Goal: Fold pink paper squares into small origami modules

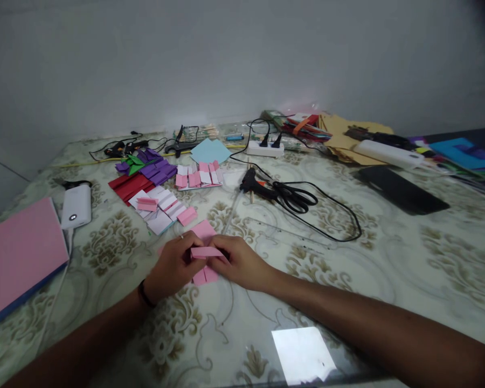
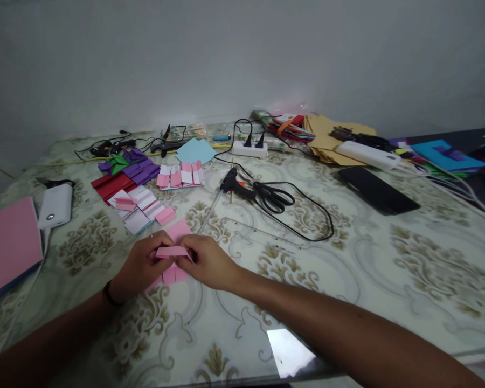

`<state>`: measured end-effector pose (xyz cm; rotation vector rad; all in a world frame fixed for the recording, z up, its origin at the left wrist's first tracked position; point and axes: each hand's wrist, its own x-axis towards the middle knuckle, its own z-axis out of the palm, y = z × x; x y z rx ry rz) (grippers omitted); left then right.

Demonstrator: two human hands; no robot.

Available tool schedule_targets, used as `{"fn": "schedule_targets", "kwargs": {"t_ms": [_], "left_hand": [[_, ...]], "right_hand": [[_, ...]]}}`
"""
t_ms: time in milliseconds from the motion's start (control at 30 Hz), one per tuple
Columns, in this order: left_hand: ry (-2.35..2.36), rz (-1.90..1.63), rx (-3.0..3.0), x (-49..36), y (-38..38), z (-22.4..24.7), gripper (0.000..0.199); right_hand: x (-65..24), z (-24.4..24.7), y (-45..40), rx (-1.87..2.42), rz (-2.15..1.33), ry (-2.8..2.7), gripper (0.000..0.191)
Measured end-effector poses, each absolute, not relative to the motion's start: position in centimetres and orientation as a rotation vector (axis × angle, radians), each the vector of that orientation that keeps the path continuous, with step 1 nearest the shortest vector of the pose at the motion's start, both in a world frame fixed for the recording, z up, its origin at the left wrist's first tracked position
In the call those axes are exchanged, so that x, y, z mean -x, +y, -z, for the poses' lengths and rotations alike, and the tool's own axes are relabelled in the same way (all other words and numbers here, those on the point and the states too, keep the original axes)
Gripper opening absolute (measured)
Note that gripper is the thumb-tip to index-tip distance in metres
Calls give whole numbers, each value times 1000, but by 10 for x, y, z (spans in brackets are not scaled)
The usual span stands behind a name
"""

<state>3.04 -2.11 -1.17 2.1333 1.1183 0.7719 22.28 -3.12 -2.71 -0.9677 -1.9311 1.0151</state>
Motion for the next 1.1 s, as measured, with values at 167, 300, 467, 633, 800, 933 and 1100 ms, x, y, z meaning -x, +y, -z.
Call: {"fn": "schedule_targets", "kwargs": {"t_ms": [167,300,467,633,800,933,1100], "left_hand": [[1143,-686,-2137,-32,-22,8,6],[1113,-651,-2120,-33,-23,7,9],[1042,-683,-2073,-31,-23,7,22],[1130,-768,-2025,-24,-25,21,35],[1231,-867,-1970,-16,-28,38,35],[1200,-865,-1972,-14,-31,40,32],[1193,-850,-1976,-18,-30,31,28]], "right_hand": [[-223,26,-32,1019,-1001,-1944,16],[-223,26,-33,1034,-1011,-1919,22],[-222,20,-34,1018,-1089,-1868,27],[-223,18,-33,959,-1163,-1829,31],[-224,21,-32,978,-1180,-1824,35],[-225,22,-32,1016,-1194,-1825,37],[-224,20,-33,1039,-1173,-1831,34]]}}
